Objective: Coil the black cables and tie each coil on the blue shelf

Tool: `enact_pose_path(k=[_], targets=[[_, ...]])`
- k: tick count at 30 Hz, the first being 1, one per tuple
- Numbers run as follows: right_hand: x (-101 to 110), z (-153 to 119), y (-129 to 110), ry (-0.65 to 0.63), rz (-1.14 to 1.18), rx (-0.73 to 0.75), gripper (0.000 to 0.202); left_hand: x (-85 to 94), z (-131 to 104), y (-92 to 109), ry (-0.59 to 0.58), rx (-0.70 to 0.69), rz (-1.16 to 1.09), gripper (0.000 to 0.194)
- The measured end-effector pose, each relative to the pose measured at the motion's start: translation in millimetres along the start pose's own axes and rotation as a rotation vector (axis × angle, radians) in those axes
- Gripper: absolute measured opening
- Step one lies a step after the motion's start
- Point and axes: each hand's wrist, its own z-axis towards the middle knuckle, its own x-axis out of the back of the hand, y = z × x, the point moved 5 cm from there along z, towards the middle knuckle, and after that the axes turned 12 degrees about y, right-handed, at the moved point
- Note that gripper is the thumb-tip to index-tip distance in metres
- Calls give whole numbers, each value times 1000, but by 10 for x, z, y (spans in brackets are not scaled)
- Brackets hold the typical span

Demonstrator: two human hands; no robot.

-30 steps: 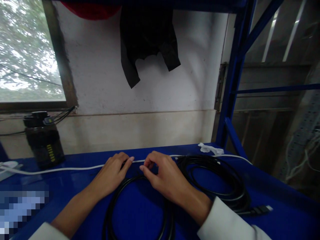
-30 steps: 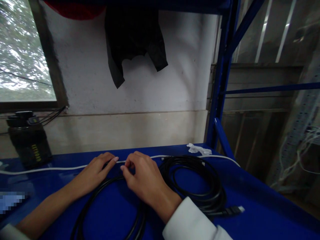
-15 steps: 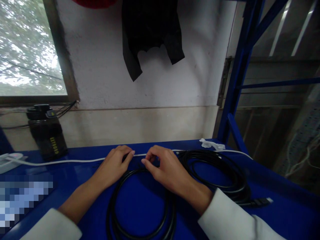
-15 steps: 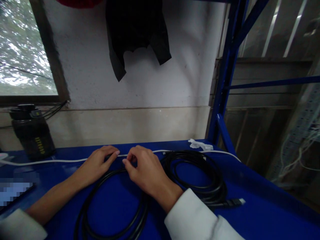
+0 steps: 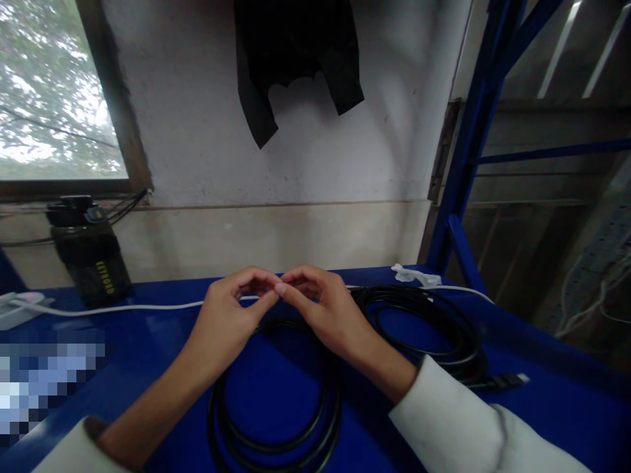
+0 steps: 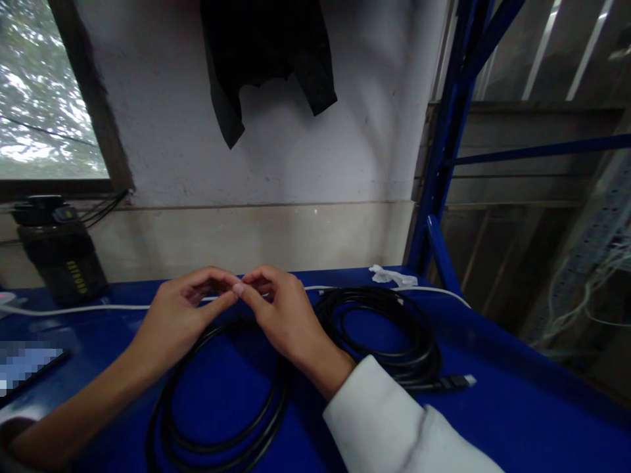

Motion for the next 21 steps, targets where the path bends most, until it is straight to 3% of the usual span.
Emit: enact_pose_path(k=[5,21], targets=[[5,5,-14,-4,67,-19,21,-4,6,-48,10,36,-63,14],[18,0,9,29,-63,6,17,-9,8,-51,-57,72,-76,16]])
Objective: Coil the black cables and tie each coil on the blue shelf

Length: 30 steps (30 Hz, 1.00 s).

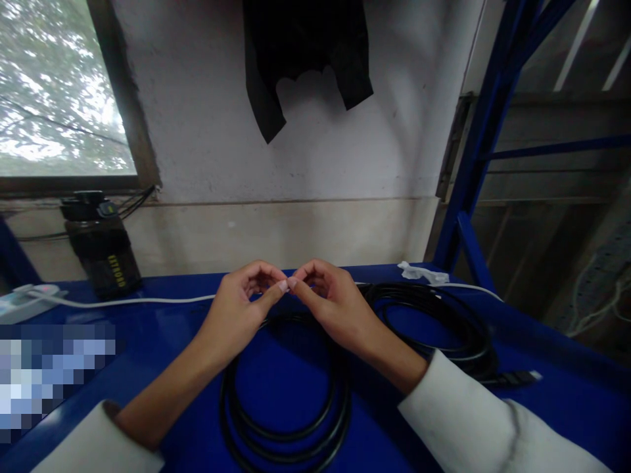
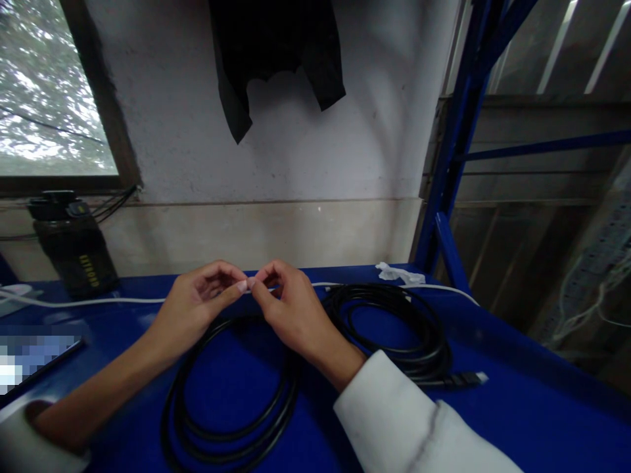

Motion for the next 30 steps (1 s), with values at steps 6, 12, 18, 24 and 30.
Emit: enact_pose_path(k=[6,12,18,24,30], targets=[[3,-7,-6,-18,-7,9,17,-9,16,1,-52,-26,32,16],[2,7,20,-12,-10,31,18,-22,5,51,-66,-65,99,17],[21,8,11,-3,-12,49,15,-43,-22,69,-79,-74,151,14],[32,5,-27,4,-3,100,15,-66,-45,55,-90,-78,133,14],[17,-11,-62,-10,-40,121,14,-49,-33,56,-92,-70,148,18]])
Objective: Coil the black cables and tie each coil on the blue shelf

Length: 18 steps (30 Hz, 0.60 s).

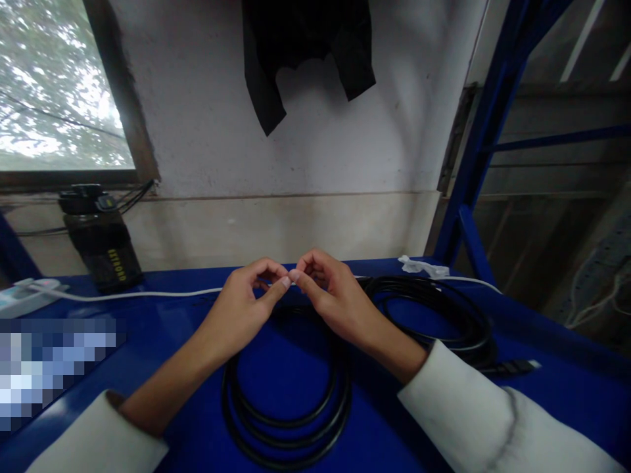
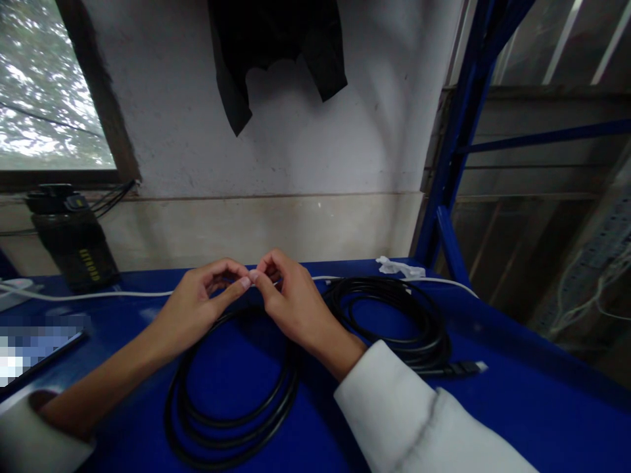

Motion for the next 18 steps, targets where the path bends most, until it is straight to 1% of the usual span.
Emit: enact_pose_path(k=[6,11,14,16,18], targets=[[-14,-17,-16,-30,-19,1,11,58,19,-23,9,2,75,19],[-39,-23,-20,-85,-20,-19,13,99,27,-33,-41,-30,95,20],[-51,-23,-17,-102,9,-63,13,108,30,-47,-69,-38,103,21],[-63,-28,-3,-113,67,-118,10,107,30,-56,-84,-40,92,22],[-78,-37,12,-127,144,-167,13,104,26,-69,-97,-22,61,22]])
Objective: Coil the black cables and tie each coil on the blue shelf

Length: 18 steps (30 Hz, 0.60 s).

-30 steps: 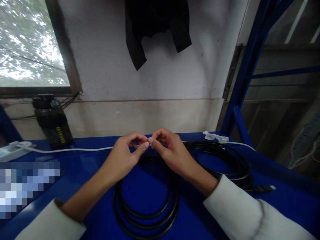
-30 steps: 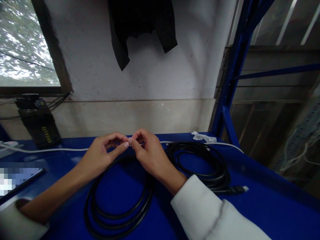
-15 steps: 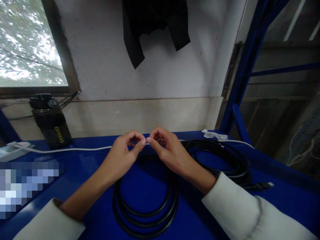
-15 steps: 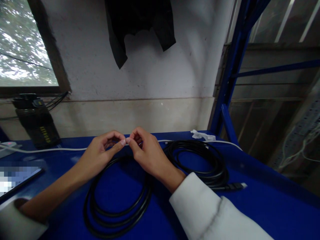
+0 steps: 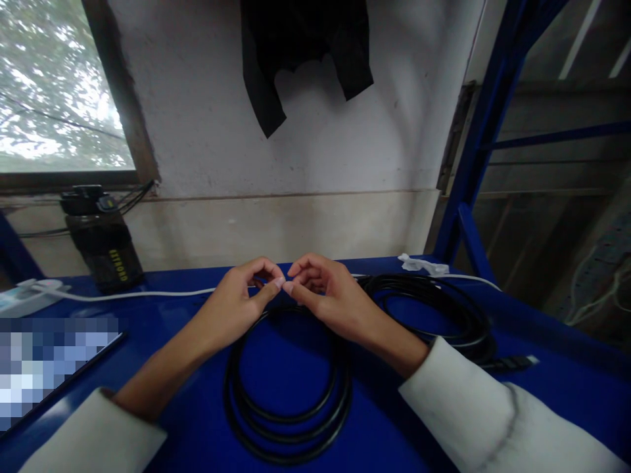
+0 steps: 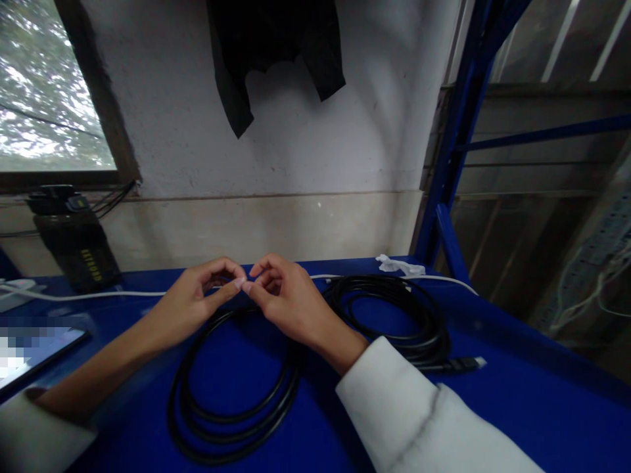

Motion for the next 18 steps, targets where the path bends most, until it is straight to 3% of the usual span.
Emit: enact_pose_path(k=[8,18], targets=[[-9,-60,21,-67,169,-60,32,15,-81,-16,-62,100,-143,24],[-22,-77,100,-79,259,-115,34,20,-131,-37,-77,133,-173,23]])
